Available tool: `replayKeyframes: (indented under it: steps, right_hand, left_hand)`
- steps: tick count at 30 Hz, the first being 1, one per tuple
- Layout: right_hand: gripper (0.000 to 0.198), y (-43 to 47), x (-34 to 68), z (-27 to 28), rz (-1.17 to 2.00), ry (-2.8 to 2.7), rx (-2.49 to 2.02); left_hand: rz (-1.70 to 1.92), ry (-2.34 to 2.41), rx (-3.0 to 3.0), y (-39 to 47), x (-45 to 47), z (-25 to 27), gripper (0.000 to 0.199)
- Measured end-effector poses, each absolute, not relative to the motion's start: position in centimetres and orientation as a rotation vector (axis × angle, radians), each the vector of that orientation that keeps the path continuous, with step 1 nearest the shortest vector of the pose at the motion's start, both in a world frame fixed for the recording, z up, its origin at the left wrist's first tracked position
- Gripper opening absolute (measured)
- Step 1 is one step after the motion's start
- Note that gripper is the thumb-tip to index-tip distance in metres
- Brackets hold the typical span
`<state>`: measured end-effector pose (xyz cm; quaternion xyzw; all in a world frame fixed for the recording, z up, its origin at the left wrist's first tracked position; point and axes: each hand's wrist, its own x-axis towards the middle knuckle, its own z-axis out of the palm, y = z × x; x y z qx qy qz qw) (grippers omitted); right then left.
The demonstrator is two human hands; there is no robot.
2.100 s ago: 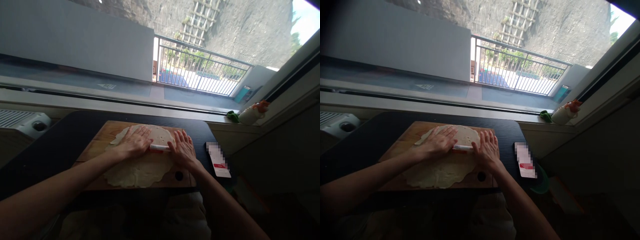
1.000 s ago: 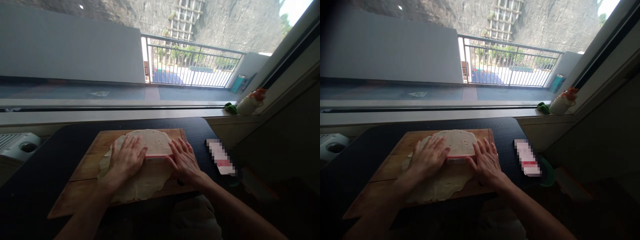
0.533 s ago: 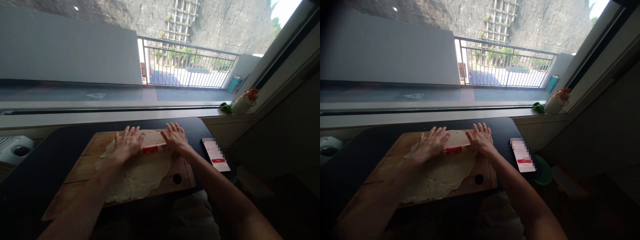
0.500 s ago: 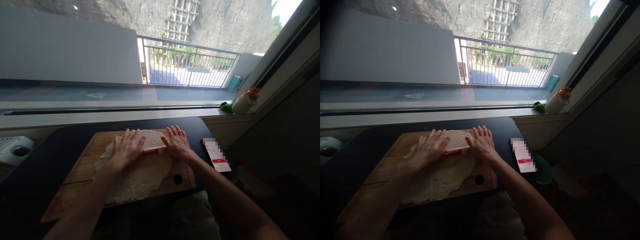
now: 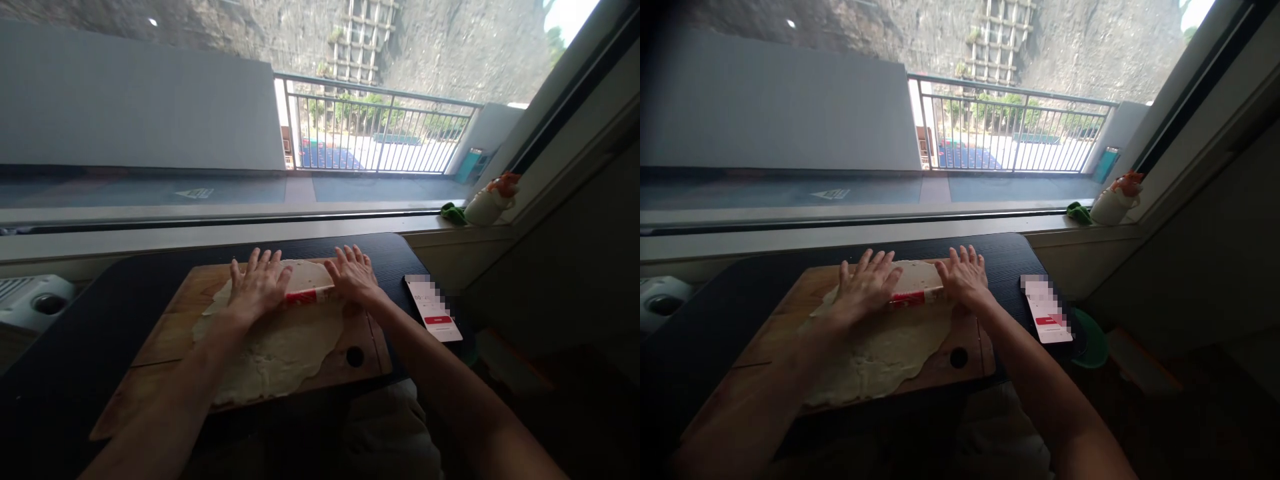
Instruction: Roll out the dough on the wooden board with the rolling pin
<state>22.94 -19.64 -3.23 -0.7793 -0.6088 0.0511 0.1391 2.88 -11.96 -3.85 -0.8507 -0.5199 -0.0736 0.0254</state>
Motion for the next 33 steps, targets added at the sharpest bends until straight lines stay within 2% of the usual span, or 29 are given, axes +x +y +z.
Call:
replayKeyframes:
  steps: [5, 9, 14, 18, 22, 29, 33]
  right_hand:
    - [0.063, -27.4, 21.7, -4.4, 0.037, -1.985, -2.096]
    - [0.063, -23.6, 22.5, -4.0, 0.010, -1.908, -2.170]
    - [0.067, -16.3, 23.9, -2.7, 0.186, -1.764, -2.268]
    - [0.067, -21.0, 23.1, -3.3, 0.134, -1.869, -2.199]
    - [0.059, -27.1, 22.3, -3.9, 0.064, -2.042, -2.056]
    - [0.068, -19.2, 23.6, -3.1, 0.171, -1.839, -2.255]
    - [0.066, -22.1, 23.0, -3.6, 0.059, -1.896, -2.184]
  left_hand:
    - [-0.304, -1.402, -2.647, -18.6, 0.5, -4.8, 0.063]
    - [-0.338, -1.494, -2.617, -15.3, 1.9, -4.4, 0.064]
    - [-0.184, -1.767, -2.617, -8.9, 4.2, -3.2, 0.067]
    - [-0.155, -1.634, -2.711, -12.9, 2.5, -4.1, 0.070]
    - [-0.242, -1.390, -2.703, -17.7, 0.7, -4.9, 0.066]
    - [-0.107, -1.642, -2.695, -11.0, 3.8, -3.6, 0.068]
    - [-0.127, -1.571, -2.726, -13.7, 2.6, -3.9, 0.066]
